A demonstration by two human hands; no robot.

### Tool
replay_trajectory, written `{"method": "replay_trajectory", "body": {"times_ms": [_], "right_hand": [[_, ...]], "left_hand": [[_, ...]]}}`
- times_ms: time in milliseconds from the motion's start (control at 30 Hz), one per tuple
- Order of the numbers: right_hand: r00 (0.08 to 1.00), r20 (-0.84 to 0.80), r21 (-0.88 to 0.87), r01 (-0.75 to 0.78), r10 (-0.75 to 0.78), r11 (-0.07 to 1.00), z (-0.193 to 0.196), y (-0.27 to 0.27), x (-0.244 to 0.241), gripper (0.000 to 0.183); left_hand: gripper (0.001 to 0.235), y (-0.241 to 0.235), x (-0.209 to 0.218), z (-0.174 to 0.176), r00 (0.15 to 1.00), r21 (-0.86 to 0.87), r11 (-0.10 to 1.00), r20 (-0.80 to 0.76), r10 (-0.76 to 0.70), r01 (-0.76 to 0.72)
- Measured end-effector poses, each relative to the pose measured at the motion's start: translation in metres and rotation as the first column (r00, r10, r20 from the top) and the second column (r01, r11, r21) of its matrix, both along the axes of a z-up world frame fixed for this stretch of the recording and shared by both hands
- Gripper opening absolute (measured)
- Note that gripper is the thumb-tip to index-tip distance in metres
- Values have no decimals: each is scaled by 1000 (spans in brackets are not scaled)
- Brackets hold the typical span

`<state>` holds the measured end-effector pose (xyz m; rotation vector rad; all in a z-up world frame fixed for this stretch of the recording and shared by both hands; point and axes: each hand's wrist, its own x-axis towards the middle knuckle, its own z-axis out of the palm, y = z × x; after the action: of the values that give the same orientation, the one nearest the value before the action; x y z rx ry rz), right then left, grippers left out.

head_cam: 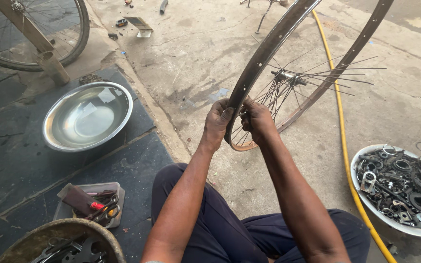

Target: The person sits on the ground and uses a small wrench to tighten the nipples on the spokes of a bicycle wheel. They rotate the wheel to access different spokes and continue tightening them throughout the clip.

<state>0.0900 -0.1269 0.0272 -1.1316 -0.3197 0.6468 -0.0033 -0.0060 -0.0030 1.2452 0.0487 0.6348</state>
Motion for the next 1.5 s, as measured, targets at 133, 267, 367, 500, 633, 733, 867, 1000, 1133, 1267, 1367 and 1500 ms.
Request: {"method": "replay_trajectory", "body": {"times_ms": [133,267,367,500,633,733,867,1000,1133,1267,1367,1500], "right_hand": [[1000,-19,-110,-18,16,994,11,-3,1,45],[999,-22,-237,-47,43,970,22,-11,-1,44],[994,-17,-317,-105,105,943,29,-21,1,32],[984,-4,-365,-168,178,916,37,-23,7,38],[979,-62,-417,-201,193,886,46,-31,15,36],[976,-101,-302,-215,193,929,39,-35,3,32],[975,-73,-136,-220,212,966,13,-42,-16,34],[968,-40,-28,-250,249,968,-10,-53,-28,35],[959,-78,10,-272,272,962,-31,-53,-38,30],[949,26,61,-316,315,947,-48,-52,-44,30],[953,72,-43,-292,295,955,-48,-54,-43,32],[947,112,-108,-289,300,951,-44,-59,-44,33]], "left_hand": [[67,-2,-1,1,1000,-6,1000,-1,-20,20],[68,-4,-2,2,1000,13,1000,12,-22,21],[67,-7,-2,-3,1000,53,999,-23,-5,6],[61,-11,6,-14,997,16,1000,80,0,-1],[50,-12,10,-21,998,82,996,52,40,-44],[52,-13,-2,-19,999,12,999,-17,-46,47],[73,-16,-19,3,983,27,990,-124,-134,138],[84,-22,-40,37,988,105,985,-90,-129,138],[80,-34,-53,52,984,110,982,-112,-140,152],[70,-36,-54,39,973,-95,975,-97,-208,199],[54,-17,-51,34,890,14,972,-404,-210,235],[34,3,-48,35,629,131,906,-758,-171,403]]}}
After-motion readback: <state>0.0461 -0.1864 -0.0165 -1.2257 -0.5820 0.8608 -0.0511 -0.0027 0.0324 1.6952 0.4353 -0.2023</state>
